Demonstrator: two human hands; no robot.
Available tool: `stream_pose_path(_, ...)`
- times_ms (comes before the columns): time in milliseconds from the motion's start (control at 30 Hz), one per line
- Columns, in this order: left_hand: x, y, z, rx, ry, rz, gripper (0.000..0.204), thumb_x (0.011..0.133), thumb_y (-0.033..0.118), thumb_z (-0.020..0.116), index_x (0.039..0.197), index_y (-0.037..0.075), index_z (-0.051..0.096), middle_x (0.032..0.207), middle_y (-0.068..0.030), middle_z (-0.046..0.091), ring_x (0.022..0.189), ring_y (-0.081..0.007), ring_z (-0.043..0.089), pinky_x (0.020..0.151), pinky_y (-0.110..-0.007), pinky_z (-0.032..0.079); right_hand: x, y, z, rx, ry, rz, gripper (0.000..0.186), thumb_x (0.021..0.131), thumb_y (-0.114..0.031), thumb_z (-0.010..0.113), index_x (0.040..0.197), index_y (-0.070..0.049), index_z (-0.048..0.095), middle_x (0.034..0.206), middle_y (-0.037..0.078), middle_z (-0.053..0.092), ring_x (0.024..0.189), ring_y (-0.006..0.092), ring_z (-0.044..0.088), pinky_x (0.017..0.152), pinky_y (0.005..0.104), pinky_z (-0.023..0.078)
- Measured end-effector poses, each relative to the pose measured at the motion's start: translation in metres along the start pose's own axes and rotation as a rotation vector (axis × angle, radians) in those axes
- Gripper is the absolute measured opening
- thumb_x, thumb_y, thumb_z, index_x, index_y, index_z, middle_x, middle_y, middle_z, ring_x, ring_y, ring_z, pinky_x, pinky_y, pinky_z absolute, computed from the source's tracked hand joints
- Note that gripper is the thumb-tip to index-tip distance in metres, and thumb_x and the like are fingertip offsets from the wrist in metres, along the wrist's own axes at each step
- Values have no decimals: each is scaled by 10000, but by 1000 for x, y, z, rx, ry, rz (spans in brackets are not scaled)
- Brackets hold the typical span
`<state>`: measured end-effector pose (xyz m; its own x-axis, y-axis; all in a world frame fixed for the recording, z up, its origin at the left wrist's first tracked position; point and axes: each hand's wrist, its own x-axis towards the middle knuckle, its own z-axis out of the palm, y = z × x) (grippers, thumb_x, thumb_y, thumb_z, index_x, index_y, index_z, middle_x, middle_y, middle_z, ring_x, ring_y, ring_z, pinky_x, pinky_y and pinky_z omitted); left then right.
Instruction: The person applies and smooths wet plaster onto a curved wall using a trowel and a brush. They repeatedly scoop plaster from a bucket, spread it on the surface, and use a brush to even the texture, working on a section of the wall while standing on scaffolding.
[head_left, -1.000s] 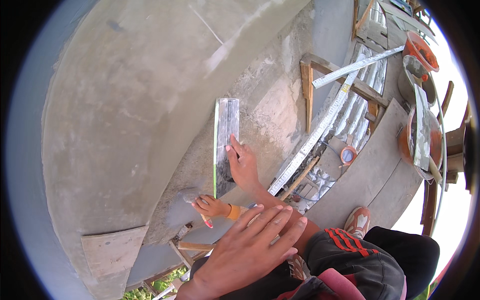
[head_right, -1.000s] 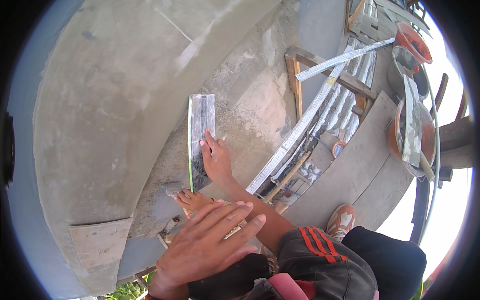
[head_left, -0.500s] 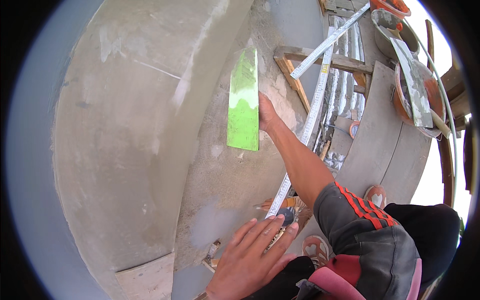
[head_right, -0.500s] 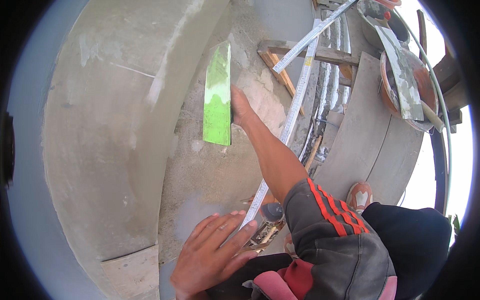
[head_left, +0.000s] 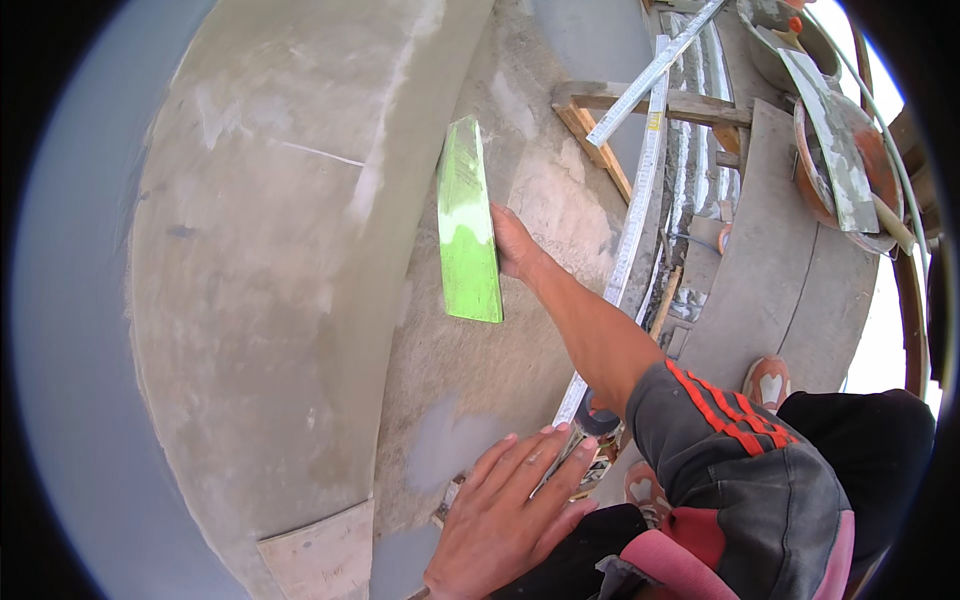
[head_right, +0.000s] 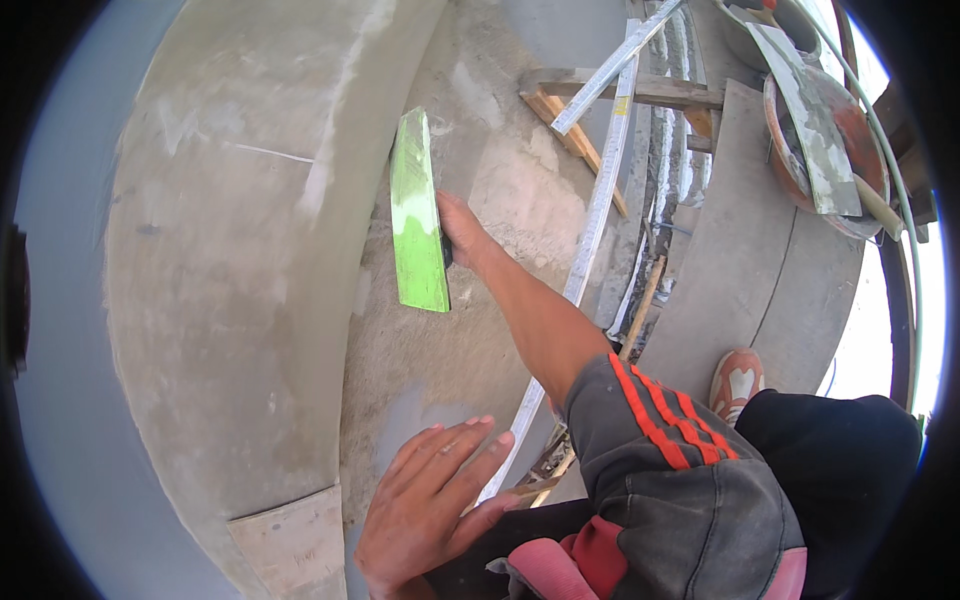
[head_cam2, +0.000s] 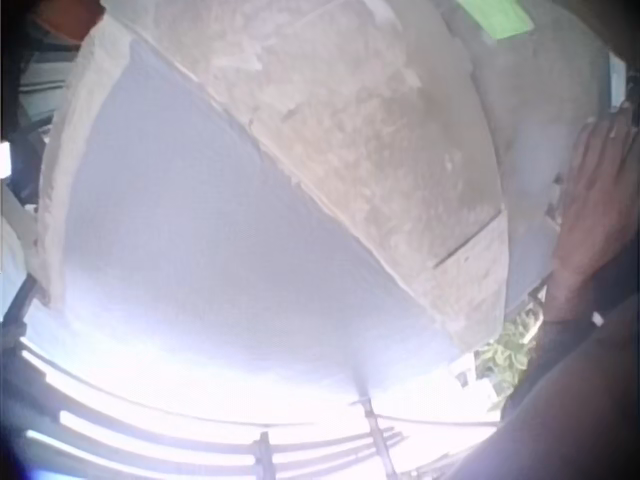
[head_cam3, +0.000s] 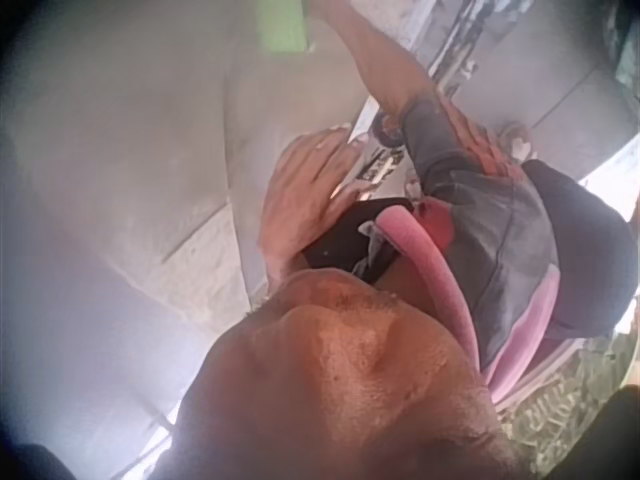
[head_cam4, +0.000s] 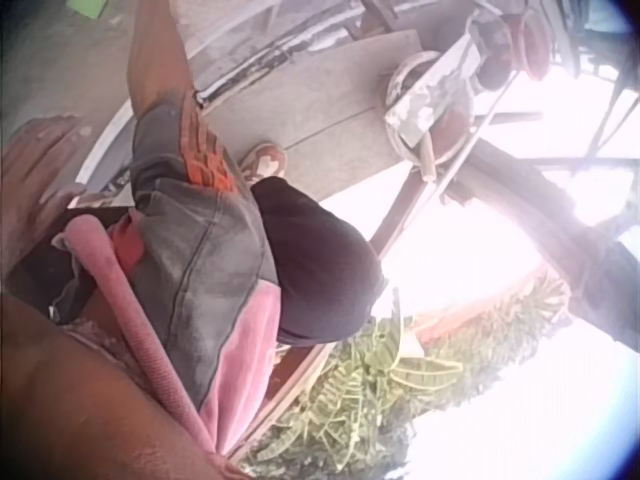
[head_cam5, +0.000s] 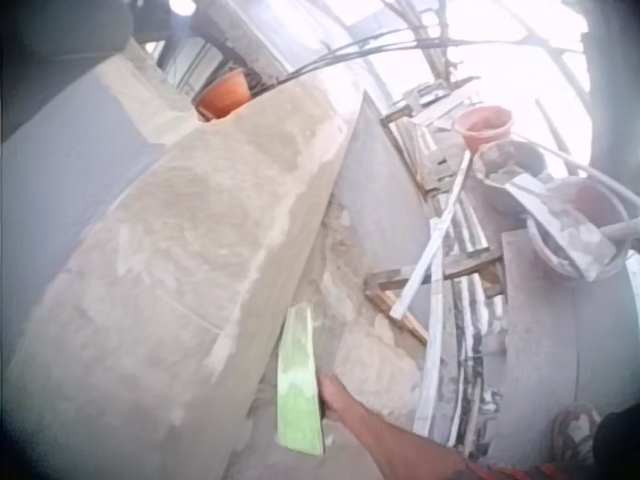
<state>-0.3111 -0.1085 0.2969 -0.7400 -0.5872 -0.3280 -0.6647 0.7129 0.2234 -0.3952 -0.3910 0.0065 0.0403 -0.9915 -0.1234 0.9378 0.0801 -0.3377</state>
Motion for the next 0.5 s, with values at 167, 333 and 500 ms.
stream_pose_path(167,-5,4,-1,14,27,10,623,924,375,850,1461,112,675,1448,-127,682,1319,-310,667,1134,-487,504,-31,61,3,44,-86,53,455,1135,-424,595,1392,-54,653,1227,70,739,1060,153,705,948,376,598)
stream_pose_path(333,-9,1,3,19,74,24,605,933,387,839,1453,119,685,1440,-124,691,1308,-305,674,1133,-480,505,-107,116,0,-118,-34,256,295,1143,-337,600,1154,-79,743,767,-72,622,551,40,480,513,238,401)
stream_pose_path(500,-27,3,-3,28,80,-22,587,944,390,827,1456,139,687,1434,-119,696,1306,-296,674,1150,-471,494,-96,50,-11,-318,249,-31,359,1110,-301,659,1356,-50,734,716,-79,495,559,58,451,505,261,387)
